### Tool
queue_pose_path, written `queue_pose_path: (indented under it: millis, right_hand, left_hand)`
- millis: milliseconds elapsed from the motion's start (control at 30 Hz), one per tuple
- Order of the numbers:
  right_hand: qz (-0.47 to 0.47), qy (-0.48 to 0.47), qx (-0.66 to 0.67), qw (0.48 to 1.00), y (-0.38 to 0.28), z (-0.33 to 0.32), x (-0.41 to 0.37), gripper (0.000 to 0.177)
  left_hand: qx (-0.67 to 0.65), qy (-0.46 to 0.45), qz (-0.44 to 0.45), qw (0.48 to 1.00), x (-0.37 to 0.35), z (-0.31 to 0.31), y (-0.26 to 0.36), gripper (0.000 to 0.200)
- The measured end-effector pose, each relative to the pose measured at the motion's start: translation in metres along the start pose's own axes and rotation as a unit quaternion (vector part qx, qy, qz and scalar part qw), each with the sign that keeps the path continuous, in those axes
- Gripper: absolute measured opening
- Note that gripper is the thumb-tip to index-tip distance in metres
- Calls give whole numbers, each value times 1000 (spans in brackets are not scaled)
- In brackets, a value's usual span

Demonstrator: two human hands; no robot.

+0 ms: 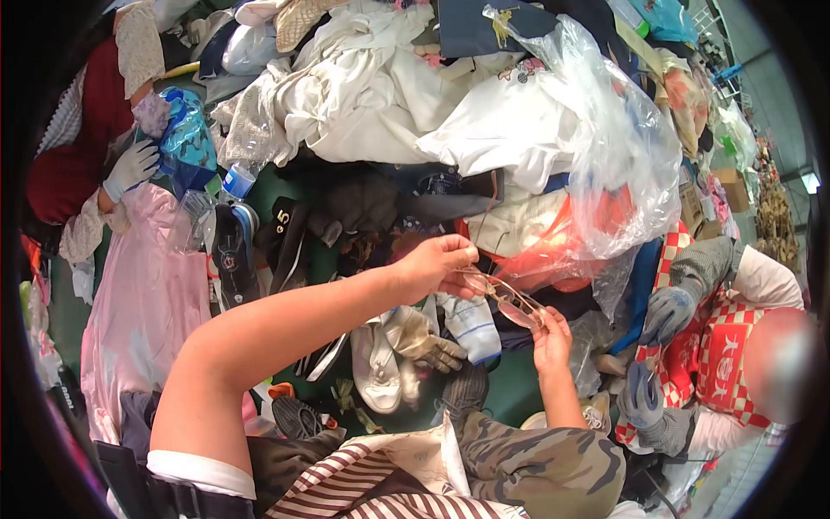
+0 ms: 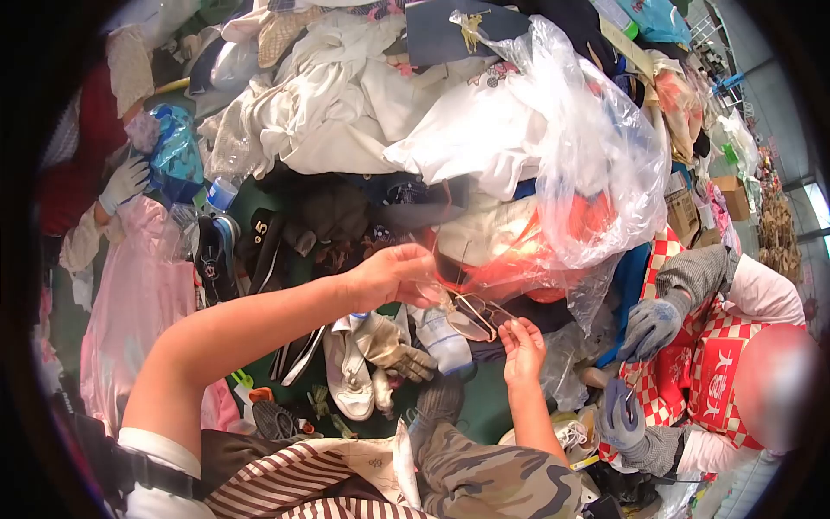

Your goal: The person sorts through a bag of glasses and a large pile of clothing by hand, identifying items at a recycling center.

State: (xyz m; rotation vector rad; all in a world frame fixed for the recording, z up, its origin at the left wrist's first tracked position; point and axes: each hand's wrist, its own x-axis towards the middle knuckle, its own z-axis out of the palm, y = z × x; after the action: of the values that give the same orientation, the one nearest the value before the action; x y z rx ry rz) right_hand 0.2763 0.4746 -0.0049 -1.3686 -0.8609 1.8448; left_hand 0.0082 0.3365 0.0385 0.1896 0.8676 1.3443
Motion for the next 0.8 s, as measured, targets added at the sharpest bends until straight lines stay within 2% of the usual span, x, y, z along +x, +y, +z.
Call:
queue_pose_path:
  millis: [167, 667, 733, 800]
  right_hand:
    - [4, -4, 2, 1000, -1, 2, 0, 18]
    - [-5, 2, 16, 1000, 0, 8, -2, 19]
    - [-18, -42, 28, 999, -1, 7, -2, 18]
    - [-10, -27, 37, 999, -1, 9, -3, 17]
  left_hand:
    - [-8, 15, -39, 999, -3, 0, 1, 20]
    - [2, 24, -74, 997, -1, -7, -6, 18]
    - [21, 36, -71, 997, 1, -9, -10, 17]
    - [38, 40, -79, 995, 2, -10, -10, 15]
